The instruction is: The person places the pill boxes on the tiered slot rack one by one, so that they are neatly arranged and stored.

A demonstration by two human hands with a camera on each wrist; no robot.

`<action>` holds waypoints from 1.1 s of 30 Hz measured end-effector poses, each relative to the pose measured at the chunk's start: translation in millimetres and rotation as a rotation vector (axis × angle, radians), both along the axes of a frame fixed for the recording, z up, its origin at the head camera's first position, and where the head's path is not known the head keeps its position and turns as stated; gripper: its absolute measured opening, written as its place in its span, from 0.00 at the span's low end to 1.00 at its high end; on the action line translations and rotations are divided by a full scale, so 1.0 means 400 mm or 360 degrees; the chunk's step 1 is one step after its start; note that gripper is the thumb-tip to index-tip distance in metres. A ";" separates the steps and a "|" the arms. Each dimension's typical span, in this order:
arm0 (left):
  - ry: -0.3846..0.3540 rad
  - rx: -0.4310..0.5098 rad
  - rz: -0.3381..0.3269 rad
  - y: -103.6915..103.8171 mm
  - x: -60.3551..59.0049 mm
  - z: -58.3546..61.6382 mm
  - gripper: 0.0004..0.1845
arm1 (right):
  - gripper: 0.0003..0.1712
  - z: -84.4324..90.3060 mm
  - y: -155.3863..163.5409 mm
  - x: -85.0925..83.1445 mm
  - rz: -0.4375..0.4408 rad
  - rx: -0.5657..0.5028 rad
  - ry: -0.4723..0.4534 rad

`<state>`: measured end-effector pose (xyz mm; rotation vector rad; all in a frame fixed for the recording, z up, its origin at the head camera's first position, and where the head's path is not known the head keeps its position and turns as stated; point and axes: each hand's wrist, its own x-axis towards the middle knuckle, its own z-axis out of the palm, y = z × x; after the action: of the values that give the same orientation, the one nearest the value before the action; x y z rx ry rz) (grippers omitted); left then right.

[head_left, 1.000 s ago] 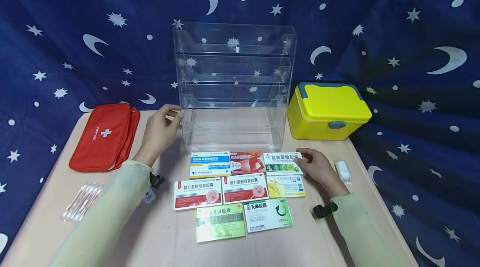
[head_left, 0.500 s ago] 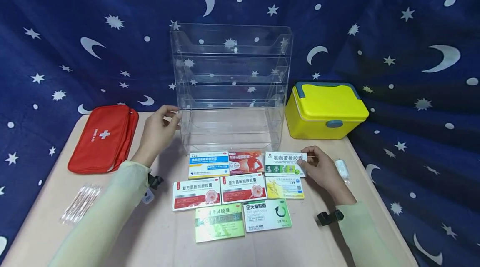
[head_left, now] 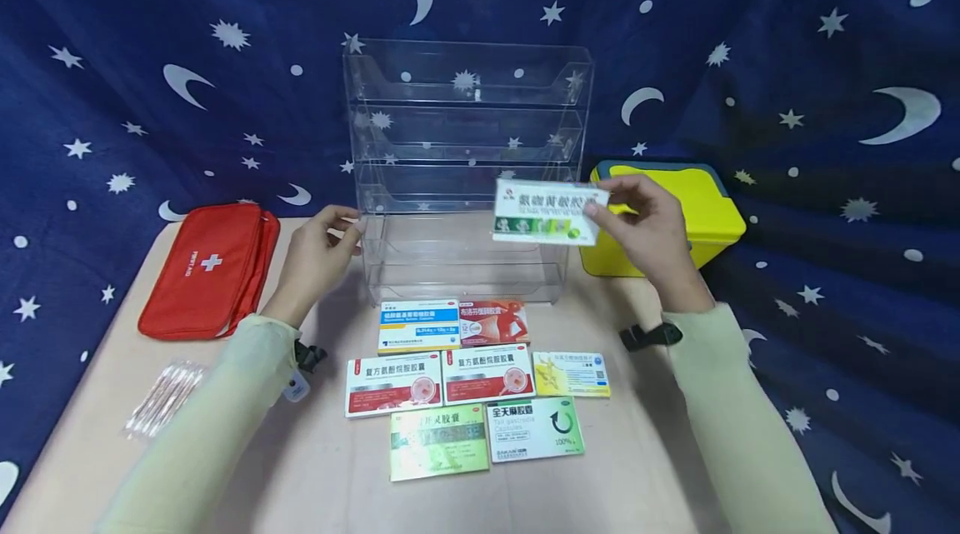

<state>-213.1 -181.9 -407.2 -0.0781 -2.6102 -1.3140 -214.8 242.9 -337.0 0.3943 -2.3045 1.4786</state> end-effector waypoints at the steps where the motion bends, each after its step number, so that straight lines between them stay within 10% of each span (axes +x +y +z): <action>1: -0.0002 0.0007 0.0002 -0.001 0.000 0.001 0.17 | 0.17 0.042 -0.033 -0.026 0.0033 0.0016 0.0067; 6: 0.0000 0.0027 -0.0013 0.000 -0.006 -0.008 0.16 | 0.15 0.228 -0.197 -0.137 0.0198 0.0042 0.0274; 11: -0.0058 0.0021 -0.0032 -0.002 -0.008 -0.013 0.15 | 0.13 0.314 -0.320 -0.234 0.0216 -0.0012 0.0362; 20: -0.0067 -0.0024 -0.0047 -0.027 0.003 -0.008 0.18 | 0.14 0.311 -0.418 -0.382 0.0200 0.0018 0.0324; 33: -0.0074 -0.0008 -0.0058 -0.025 -0.001 -0.007 0.18 | 0.12 0.271 -0.415 -0.393 0.0255 0.0155 0.0079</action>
<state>-213.5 -191.9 -410.1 -0.0974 -2.6630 -1.3365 -371.8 76.8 -228.7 0.6491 -2.3592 1.4143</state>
